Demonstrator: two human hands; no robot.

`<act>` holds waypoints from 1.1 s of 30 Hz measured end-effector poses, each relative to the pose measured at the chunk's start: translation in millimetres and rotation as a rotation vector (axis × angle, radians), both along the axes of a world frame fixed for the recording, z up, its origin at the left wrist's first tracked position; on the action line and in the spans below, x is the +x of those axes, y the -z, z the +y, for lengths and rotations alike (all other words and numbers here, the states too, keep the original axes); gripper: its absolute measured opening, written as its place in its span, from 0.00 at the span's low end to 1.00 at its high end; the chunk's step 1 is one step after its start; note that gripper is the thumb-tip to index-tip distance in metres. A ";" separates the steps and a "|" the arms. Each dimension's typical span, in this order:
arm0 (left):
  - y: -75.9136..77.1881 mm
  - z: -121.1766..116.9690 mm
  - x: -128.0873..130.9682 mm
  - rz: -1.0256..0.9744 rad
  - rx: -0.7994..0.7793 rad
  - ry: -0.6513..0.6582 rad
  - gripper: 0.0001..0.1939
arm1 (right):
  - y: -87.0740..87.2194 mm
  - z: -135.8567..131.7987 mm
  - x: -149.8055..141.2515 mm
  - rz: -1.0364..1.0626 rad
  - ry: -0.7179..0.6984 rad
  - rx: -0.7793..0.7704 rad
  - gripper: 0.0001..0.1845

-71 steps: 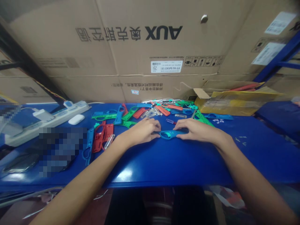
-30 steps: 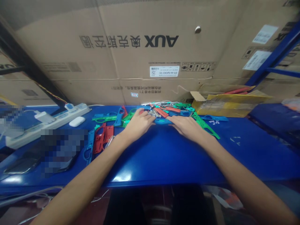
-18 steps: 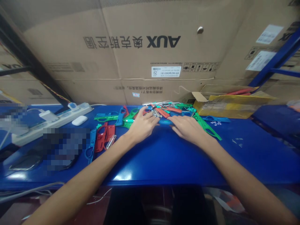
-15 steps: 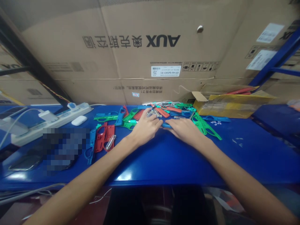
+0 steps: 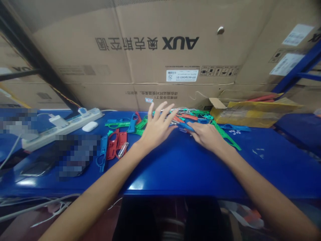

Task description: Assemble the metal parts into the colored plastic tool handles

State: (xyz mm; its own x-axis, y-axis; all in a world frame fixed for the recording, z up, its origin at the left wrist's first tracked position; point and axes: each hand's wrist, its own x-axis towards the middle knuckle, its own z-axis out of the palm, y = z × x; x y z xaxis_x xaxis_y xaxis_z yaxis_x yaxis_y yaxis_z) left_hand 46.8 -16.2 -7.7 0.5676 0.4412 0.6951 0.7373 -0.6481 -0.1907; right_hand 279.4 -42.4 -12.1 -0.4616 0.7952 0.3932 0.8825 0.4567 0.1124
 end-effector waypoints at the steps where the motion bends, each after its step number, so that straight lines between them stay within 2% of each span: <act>1: -1.5 4.8 -6.6 -0.019 -0.008 -0.011 0.27 | -0.1 1.4 3.4 0.008 -0.008 0.011 0.18; 5: -2.8 26.7 -35.8 -0.036 -0.068 -0.019 0.22 | -1.5 6.7 17.4 0.003 -0.047 0.008 0.18; 8: -2.3 36.3 -49.8 0.013 -0.134 0.054 0.14 | -4.4 7.2 21.7 -0.019 -0.026 -0.015 0.19; 10: -2.3 37.5 -52.4 0.044 -0.174 0.106 0.12 | -6.4 5.4 20.0 -0.032 0.006 -0.047 0.17; 14: -2.0 35.0 -49.8 0.081 -0.249 0.141 0.15 | -7.8 1.3 10.7 -0.050 0.068 -0.105 0.14; 17: -1.6 35.3 -49.6 0.075 -0.306 0.144 0.16 | -8.0 1.1 5.6 -0.078 0.123 -0.131 0.16; 22: -3.5 38.6 -53.0 0.021 -0.368 0.195 0.08 | -11.1 3.1 7.5 -0.085 0.115 -0.163 0.19; 27: -2.3 34.9 -45.6 0.065 -0.298 0.243 0.10 | -9.6 1.6 4.2 -0.049 0.018 -0.206 0.15; 33: 2.0 16.3 -19.3 0.159 -0.177 0.235 0.11 | 0.0 -0.6 -7.4 -0.035 -0.087 -0.251 0.16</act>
State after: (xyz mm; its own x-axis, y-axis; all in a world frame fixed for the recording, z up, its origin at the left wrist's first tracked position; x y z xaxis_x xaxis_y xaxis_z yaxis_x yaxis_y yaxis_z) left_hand 27.5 0.1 -9.7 0.7635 0.3912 0.5138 0.5335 -0.8305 -0.1604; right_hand 272.0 -43.0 -12.1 -0.5424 0.8225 0.1711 0.8362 0.5481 0.0159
